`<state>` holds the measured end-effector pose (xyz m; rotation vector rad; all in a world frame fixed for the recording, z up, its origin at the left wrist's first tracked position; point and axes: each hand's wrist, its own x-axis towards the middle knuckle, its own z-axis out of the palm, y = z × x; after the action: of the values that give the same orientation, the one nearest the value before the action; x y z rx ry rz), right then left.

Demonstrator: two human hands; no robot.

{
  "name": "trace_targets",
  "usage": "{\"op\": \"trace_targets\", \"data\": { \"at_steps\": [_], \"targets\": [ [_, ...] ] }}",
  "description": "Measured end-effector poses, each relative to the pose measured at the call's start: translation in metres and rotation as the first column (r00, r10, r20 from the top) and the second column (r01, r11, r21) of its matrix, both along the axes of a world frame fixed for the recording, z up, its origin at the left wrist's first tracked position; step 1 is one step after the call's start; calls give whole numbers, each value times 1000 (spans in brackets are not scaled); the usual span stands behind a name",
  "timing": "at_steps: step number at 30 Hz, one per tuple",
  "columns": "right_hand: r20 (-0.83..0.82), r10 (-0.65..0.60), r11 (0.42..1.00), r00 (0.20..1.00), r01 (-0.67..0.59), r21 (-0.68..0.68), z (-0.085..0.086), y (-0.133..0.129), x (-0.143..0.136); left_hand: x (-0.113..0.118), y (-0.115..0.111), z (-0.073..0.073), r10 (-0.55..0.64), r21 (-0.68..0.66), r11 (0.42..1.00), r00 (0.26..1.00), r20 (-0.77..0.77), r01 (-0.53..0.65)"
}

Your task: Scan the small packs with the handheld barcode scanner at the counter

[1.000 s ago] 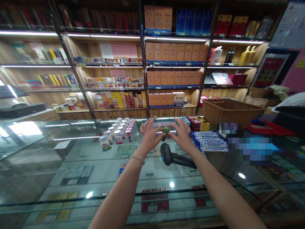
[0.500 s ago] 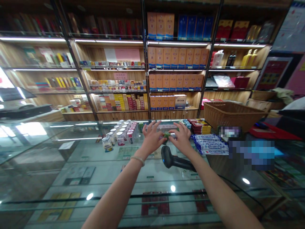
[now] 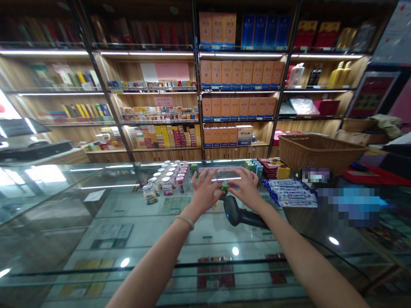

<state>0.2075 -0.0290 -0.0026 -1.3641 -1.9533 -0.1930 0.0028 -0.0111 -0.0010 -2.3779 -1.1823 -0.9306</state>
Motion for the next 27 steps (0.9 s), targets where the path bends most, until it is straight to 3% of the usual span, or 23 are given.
{"op": "trace_targets", "data": {
  "at_steps": [7,18,27],
  "targets": [
    [46,6,1000,999,-5,-27,0,7,-1,-4,0,-8,2,-1,1000,1000,-2,-2],
    [271,110,989,956,-79,-123,34,17,-19,-15,0,-6,44,-28,999,999,6,-44],
    [374,112,991,921,-75,-112,38,23,-43,-28,0,0,146,-65,987,988,-51,-149]
  ]
}}
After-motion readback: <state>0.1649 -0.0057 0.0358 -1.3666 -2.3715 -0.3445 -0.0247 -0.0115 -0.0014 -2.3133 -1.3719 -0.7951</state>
